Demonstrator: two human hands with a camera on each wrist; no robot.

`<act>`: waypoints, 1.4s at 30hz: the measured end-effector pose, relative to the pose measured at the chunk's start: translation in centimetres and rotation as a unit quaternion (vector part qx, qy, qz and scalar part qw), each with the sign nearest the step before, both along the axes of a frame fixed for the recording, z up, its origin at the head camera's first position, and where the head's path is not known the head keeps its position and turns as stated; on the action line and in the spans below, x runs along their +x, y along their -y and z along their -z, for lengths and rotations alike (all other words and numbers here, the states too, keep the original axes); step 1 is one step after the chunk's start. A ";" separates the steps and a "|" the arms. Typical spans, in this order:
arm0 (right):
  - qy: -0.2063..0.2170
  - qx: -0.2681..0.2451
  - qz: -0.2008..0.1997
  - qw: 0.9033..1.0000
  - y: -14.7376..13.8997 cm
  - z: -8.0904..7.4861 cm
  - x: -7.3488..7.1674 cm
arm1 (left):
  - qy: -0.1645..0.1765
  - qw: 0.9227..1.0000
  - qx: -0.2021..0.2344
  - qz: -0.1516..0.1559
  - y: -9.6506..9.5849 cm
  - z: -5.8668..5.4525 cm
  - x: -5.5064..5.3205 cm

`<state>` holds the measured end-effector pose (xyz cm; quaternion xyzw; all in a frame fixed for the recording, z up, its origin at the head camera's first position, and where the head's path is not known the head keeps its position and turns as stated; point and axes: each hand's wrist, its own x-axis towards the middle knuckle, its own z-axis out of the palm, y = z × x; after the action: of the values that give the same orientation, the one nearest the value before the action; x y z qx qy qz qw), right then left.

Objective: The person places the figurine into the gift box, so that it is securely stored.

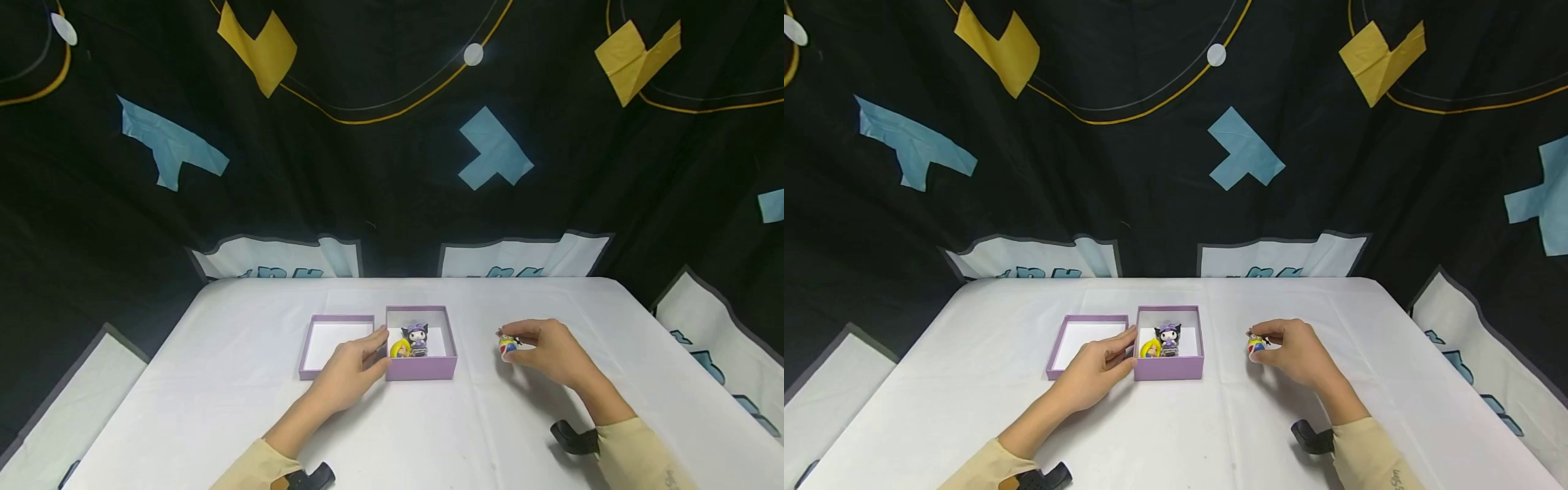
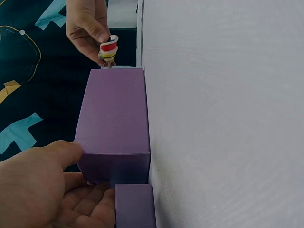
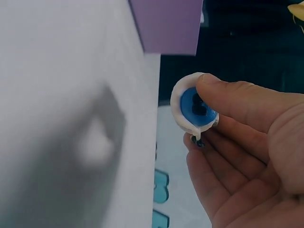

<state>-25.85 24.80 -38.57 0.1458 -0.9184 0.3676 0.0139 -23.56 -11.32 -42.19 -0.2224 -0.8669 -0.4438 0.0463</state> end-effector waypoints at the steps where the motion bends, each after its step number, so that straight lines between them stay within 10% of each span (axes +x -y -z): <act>1: 0.001 -0.006 -0.003 1.000 0.3 0.0 -0.1 | 0.000 1.000 -0.001 -0.001 0.0 0.0 0.0; 23: -0.003 -0.030 -0.055 0.998 8.2 -2.4 -0.4 | 0.001 1.000 -0.007 0.001 0.1 -0.2 0.2; 42: -0.036 0.098 -0.081 0.991 11.3 -1.7 -1.8 | 0.004 1.000 -0.010 0.005 0.2 -0.5 0.3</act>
<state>-27.60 13.50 -36.84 0.2336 -0.9339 0.2708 0.0024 -23.25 -11.49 -41.74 -0.2256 -0.8702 -0.4363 0.0386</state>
